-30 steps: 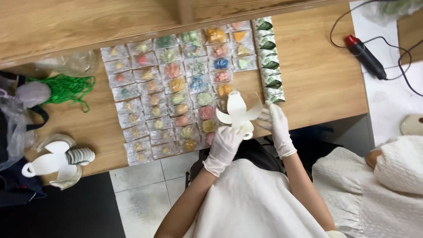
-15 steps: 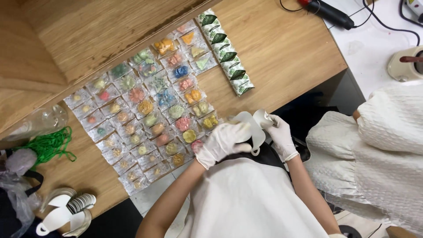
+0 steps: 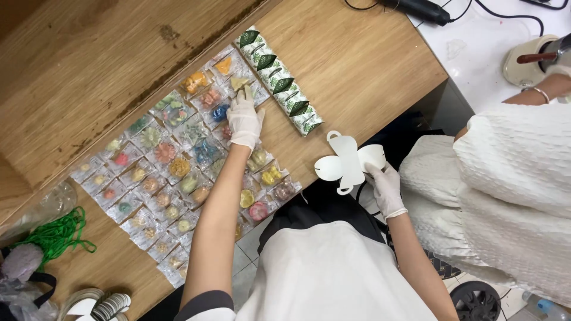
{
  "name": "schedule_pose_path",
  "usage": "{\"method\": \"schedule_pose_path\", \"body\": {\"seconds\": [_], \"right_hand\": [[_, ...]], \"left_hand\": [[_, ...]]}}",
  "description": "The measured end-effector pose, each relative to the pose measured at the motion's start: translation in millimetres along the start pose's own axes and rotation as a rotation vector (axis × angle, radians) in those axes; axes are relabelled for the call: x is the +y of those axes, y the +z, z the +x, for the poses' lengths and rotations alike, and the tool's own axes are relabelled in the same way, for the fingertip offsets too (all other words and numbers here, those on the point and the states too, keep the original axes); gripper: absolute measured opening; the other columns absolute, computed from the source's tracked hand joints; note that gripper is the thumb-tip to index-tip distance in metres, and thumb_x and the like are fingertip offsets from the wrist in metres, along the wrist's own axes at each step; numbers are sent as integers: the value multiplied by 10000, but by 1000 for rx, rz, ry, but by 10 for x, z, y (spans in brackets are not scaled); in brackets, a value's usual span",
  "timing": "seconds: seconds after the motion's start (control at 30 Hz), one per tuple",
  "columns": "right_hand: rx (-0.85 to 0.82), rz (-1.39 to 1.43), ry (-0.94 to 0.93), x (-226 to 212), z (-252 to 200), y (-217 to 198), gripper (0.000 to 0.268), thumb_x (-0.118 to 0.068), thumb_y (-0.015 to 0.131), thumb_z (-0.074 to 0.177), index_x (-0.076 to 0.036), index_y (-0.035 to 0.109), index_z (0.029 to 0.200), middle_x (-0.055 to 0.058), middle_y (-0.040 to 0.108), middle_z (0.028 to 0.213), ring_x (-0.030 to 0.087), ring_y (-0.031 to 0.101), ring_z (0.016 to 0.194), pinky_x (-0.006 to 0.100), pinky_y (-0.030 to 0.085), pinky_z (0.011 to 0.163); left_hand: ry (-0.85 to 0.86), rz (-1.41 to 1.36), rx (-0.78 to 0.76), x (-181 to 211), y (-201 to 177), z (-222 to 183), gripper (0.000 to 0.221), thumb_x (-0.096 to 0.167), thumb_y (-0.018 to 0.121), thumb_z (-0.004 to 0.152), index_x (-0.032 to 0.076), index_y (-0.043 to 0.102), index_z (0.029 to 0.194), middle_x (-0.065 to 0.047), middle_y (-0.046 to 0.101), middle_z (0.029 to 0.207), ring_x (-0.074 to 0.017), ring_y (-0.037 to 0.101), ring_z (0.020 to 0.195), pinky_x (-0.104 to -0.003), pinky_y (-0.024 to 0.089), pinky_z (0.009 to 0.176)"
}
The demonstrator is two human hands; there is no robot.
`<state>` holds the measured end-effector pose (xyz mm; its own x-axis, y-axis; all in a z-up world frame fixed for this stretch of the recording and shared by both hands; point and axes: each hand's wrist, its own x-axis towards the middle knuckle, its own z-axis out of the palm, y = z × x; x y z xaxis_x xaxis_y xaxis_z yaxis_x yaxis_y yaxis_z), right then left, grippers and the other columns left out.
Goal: Packaging small colorful shaped items into white petal-shaped paper containers.
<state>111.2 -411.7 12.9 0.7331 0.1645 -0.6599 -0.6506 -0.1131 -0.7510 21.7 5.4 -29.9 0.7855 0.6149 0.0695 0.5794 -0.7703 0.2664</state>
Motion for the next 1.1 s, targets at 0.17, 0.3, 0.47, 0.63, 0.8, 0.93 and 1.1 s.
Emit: {"method": "schedule_pose_path", "body": {"seconds": [0.17, 0.3, 0.47, 0.63, 0.8, 0.93, 1.1], "right_hand": [[10, -36, 22, 218, -46, -108, 341, -60, 669, 938, -6, 626, 1271, 80, 710, 1180, 156, 715, 1010, 279, 604, 852], [32, -39, 56, 353, -1, -124, 341, -47, 682, 934, 17, 616, 1263, 110, 705, 1157, 174, 724, 963, 280, 614, 830], [38, -64, 102, 301, -35, -46, 351, -43, 679, 924, 12, 622, 1266, 104, 702, 1138, 174, 717, 941, 280, 607, 812], [-26, -66, 138, 247, -1, -27, 330, -56, 670, 935, 11, 617, 1254, 111, 705, 1139, 183, 720, 948, 293, 614, 816], [-27, -16, 125, 155, 198, -20, 325, -69, 677, 930, -17, 642, 1248, 91, 725, 1148, 148, 729, 971, 252, 609, 813], [-2, -66, 145, 257, 400, -63, 283, -93, 724, 893, -53, 675, 1169, 37, 740, 1003, 110, 707, 829, 220, 537, 674], [-6, -314, 150, 390, 444, 102, 254, -162, 793, 866, -78, 730, 1096, -4, 700, 843, 74, 565, 664, 219, 427, 567]], "left_hand": [[-200, 9, -50, -39, 138, 78, 648, 393, 794, 871, 101, 544, 1392, -164, 544, 1264, -357, 536, 1197, -530, 472, 920], [-251, -90, -31, -88, 202, 89, 494, 387, 892, 730, 163, 670, 1111, -146, 572, 1201, -350, 561, 1156, -477, 496, 918], [-281, -207, -20, -181, 526, 121, 535, 339, 941, 684, 132, 661, 1091, -135, 639, 1142, -356, 629, 1088, -473, 512, 909], [-331, -162, -130, -119, 448, 169, 746, 389, 960, 655, 73, 620, 1239, -193, 653, 1141, -368, 650, 1051, -452, 524, 899], [-268, -95, -48, -116, 301, 52, 624, 398, 898, 757, 92, 601, 1213, -180, 640, 1199, -352, 644, 1092, -445, 533, 909], [-480, -318, -37, 198, -548, -181, 585, 323, 723, 919, 28, 444, 1339, -212, 612, 1207, -357, 649, 1072, -457, 541, 879], [-622, -899, -171, 333, -522, -975, 463, 244, 579, 1032, -25, 395, 1360, -205, 623, 1161, -299, 678, 977, -414, 568, 869]]}}
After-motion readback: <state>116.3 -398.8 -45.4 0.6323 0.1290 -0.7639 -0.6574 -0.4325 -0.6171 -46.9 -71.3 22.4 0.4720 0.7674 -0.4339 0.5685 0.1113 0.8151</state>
